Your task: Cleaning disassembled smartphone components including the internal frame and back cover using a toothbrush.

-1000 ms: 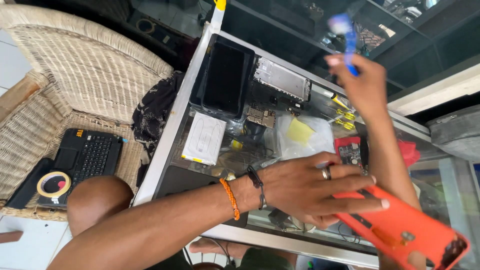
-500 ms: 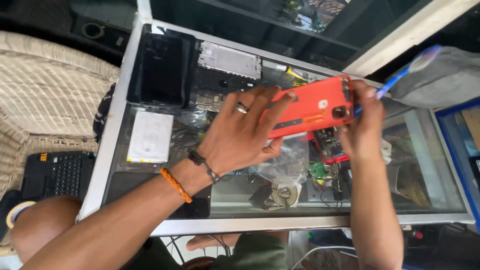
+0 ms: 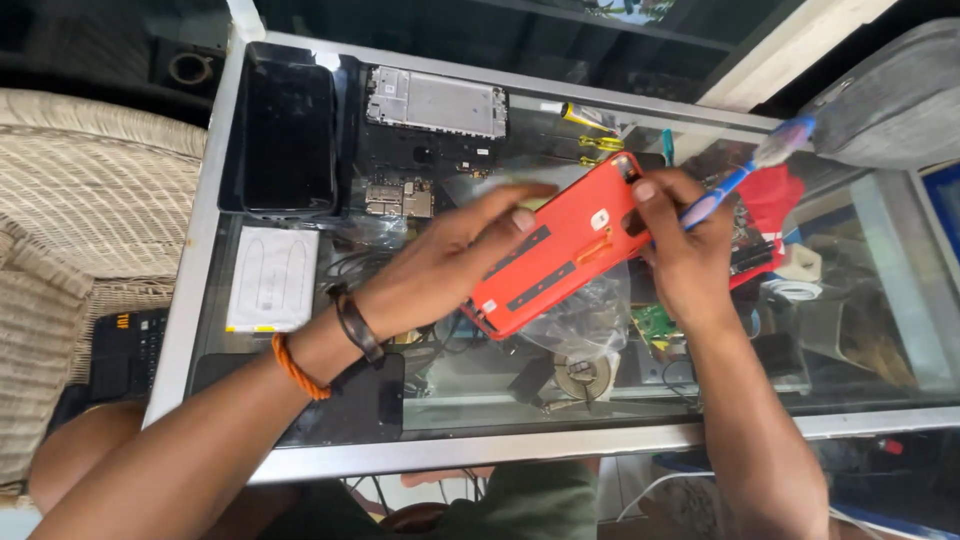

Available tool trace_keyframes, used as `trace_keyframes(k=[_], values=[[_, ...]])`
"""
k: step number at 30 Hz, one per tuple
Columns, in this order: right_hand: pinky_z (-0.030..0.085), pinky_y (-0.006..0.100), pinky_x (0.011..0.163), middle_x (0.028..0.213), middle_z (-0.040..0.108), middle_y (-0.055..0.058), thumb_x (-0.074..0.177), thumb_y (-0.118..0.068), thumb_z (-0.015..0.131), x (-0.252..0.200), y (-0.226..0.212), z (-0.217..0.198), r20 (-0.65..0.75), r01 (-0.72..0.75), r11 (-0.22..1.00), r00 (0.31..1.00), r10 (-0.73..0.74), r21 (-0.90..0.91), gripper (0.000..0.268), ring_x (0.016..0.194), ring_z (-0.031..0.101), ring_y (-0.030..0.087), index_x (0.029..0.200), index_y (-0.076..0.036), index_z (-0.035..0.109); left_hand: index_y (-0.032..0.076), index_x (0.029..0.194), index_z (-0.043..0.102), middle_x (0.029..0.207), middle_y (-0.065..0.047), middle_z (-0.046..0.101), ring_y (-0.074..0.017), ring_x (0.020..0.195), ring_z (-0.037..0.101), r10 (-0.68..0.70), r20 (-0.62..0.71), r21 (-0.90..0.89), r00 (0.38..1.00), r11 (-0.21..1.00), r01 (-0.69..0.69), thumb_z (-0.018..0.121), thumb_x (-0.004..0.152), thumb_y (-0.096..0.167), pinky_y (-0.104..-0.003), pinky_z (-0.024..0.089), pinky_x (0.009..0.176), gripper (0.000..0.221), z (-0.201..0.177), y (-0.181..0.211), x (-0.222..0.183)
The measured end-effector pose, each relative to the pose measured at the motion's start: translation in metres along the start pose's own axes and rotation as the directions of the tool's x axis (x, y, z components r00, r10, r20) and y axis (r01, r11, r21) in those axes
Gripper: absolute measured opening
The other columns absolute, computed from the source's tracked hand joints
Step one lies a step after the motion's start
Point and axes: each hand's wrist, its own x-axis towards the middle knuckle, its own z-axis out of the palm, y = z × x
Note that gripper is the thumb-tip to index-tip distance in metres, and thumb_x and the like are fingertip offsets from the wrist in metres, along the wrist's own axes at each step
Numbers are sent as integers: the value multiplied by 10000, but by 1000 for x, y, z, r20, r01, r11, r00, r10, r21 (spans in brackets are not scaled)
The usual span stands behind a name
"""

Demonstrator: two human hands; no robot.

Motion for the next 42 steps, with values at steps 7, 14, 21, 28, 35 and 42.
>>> trace_keyframes(k=[7,14,21,28,35,42], values=[[414,259,671,897,626,9,1089,-215,556,-4,-4,3,150,119,986,983,-101,-119,216,786,522,105,1002,-51,667,271,1643,219,1379,-219,592,-435,929,726,70,299,-781,952,591,202,512,917,579,-483,638,742,841,29,-19,1],[294,274,647,791,466,15,995,-508,295,5,-20,-6,104,2,991,995,12,-137,553,736,401,101,1103,-68,613,259,1647,211,1404,-218,582,-333,1120,662,58,144,-787,988,612,79,512,889,582,-457,574,928,877,23,-23,5],[462,412,798,1063,683,184,1105,-126,570,5,-10,-2,301,565,669,825,-479,-483,221,962,628,320,1182,57,667,284,1651,152,1567,-202,476,-366,1291,607,94,36,-806,995,591,-26,490,942,544,-433,578,922,827,21,-27,5],[481,433,874,1110,710,170,1063,-2,731,18,5,-15,234,528,624,838,-493,-576,156,1011,635,319,1213,39,737,312,1651,140,1395,-304,576,-378,1079,672,43,49,-804,998,595,14,496,908,537,-506,620,871,853,15,-30,6],[501,397,874,1126,697,185,1062,-4,723,13,-2,-4,219,528,687,844,-490,-499,149,1052,637,312,1198,56,711,273,1632,203,1285,-308,673,-368,933,736,-41,10,-739,999,673,35,409,937,448,-443,633,747,746,18,-24,6],[538,399,851,1114,727,191,1065,-25,727,14,-1,-3,224,552,667,827,-516,-500,164,1031,672,302,1199,69,727,259,1640,184,1290,-314,676,-366,934,736,-20,-8,-704,1000,710,9,360,969,413,-436,640,716,711,14,-31,12]])
